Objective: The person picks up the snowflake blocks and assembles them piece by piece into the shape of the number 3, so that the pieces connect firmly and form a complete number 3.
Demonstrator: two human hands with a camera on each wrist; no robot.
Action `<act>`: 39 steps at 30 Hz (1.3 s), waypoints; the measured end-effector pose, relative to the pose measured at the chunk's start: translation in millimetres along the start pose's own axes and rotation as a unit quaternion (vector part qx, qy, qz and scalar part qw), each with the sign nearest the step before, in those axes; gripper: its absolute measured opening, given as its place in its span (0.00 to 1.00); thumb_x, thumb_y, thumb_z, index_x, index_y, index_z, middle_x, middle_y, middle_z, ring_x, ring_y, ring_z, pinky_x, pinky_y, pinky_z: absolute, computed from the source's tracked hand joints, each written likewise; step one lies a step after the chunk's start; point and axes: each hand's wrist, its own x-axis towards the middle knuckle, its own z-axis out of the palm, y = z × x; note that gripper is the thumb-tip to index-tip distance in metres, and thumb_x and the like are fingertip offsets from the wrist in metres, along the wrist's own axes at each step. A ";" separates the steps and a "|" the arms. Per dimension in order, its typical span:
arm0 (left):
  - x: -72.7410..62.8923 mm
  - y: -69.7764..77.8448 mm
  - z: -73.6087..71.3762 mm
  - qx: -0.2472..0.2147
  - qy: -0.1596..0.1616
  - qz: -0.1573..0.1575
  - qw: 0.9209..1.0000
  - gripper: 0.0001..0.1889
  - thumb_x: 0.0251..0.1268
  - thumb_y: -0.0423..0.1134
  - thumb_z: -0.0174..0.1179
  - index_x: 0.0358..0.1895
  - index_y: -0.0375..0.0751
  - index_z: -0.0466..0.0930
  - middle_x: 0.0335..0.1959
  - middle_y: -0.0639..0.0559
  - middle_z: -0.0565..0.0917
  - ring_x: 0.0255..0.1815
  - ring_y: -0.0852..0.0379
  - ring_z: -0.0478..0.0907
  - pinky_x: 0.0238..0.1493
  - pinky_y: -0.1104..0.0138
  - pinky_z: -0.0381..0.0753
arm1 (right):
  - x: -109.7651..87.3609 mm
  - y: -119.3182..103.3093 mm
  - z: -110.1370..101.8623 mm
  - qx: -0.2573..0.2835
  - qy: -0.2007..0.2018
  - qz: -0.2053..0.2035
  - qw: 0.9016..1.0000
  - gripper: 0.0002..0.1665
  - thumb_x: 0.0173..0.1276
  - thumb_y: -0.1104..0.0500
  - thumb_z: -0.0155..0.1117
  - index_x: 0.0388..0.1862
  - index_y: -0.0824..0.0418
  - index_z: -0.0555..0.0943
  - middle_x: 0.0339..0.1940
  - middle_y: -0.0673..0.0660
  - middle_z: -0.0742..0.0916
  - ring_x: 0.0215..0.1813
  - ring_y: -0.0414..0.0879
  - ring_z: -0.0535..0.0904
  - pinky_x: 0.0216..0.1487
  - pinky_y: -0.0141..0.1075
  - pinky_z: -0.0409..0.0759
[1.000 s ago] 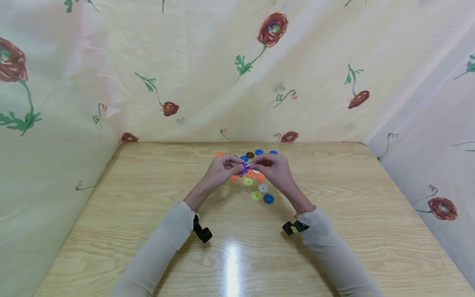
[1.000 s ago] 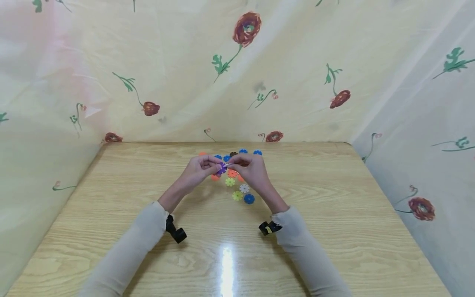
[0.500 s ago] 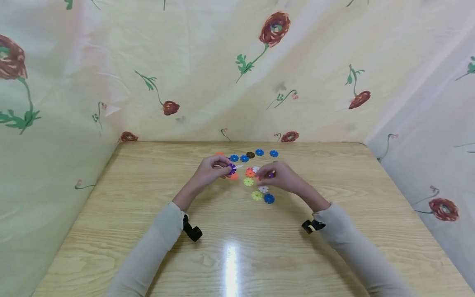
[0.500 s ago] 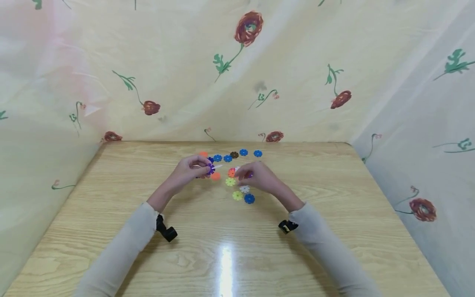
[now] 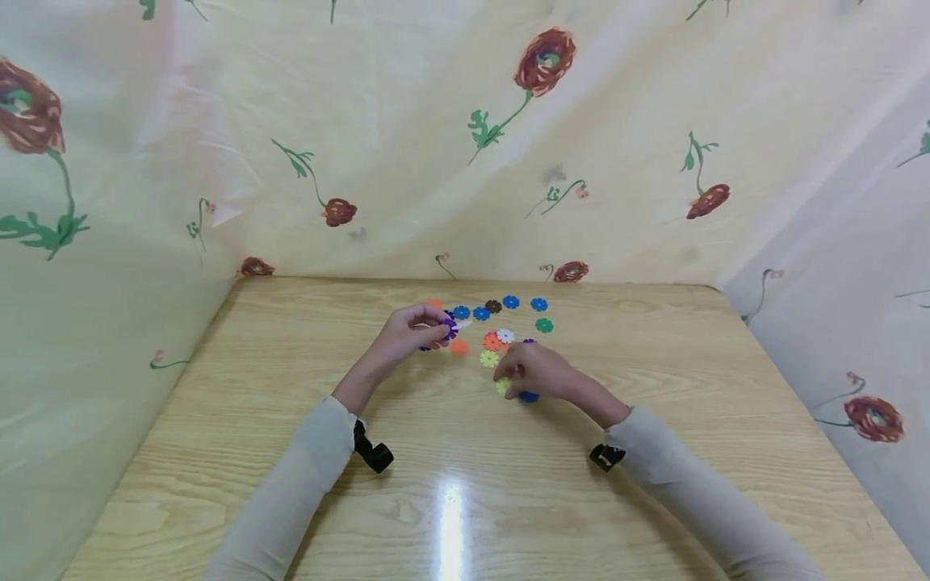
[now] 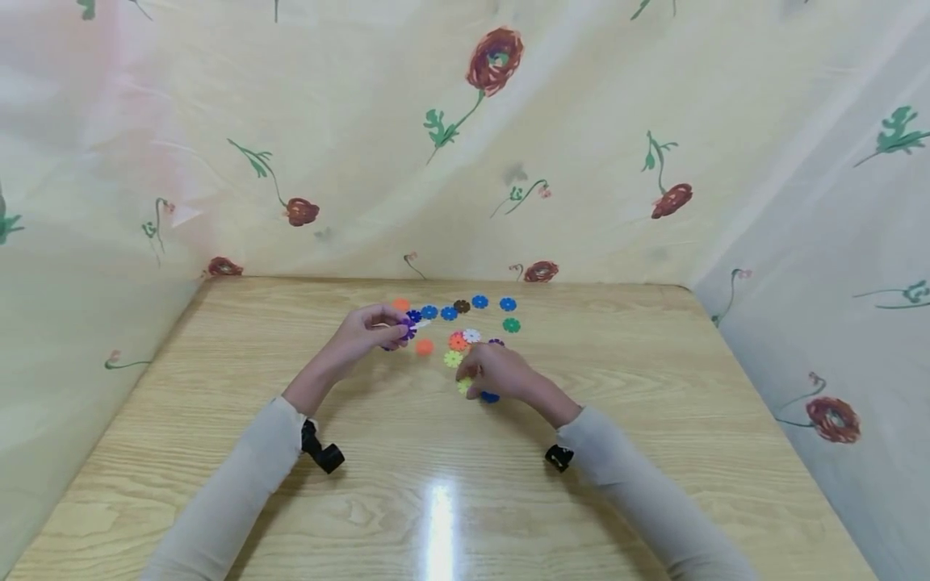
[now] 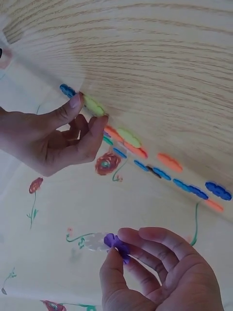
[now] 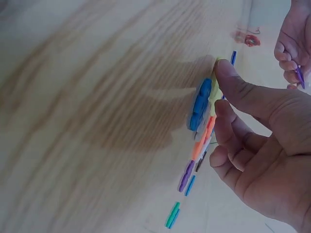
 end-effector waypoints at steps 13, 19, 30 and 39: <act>-0.4 0.6 1.7 -0.012 -0.013 -0.012 1.000 0.11 0.73 0.34 0.62 0.53 0.32 0.80 0.40 0.50 0.86 0.37 0.59 0.86 0.58 0.38 0.80 | 1.7 -0.6 -10.8 0.105 0.124 0.003 0.987 0.07 0.67 0.65 0.72 0.43 0.65 0.87 0.33 0.56 0.89 0.34 0.43 0.82 0.35 0.30 0.82; 1.7 2.2 4.7 -0.033 -0.015 -0.012 0.999 0.13 0.73 0.32 0.61 0.55 0.30 0.79 0.40 0.48 0.86 0.37 0.60 0.86 0.63 0.37 0.77 | 3.9 -9.7 -19.9 0.231 0.217 0.026 0.948 0.10 0.71 0.60 0.69 0.46 0.65 0.85 0.35 0.63 0.90 0.33 0.46 0.86 0.28 0.37 0.83; 5.9 5.8 10.2 -0.034 -0.013 -0.007 0.999 0.12 0.73 0.31 0.61 0.55 0.29 0.80 0.43 0.44 0.87 0.38 0.60 0.86 0.62 0.40 0.79 | 11.0 -21.0 -19.8 0.339 0.257 0.033 0.905 0.15 0.71 0.61 0.69 0.50 0.70 0.81 0.34 0.58 0.91 0.33 0.43 0.89 0.46 0.56 0.88; 8.2 5.2 15.6 -0.020 -0.034 0.008 0.999 0.13 0.73 0.34 0.62 0.56 0.33 0.83 0.47 0.40 0.87 0.50 0.39 0.85 0.59 0.41 0.82 | 16.9 -21.6 -17.4 0.337 0.262 0.017 0.904 0.14 0.71 0.61 0.69 0.48 0.71 0.82 0.38 0.71 0.89 0.33 0.46 0.89 0.39 0.39 0.90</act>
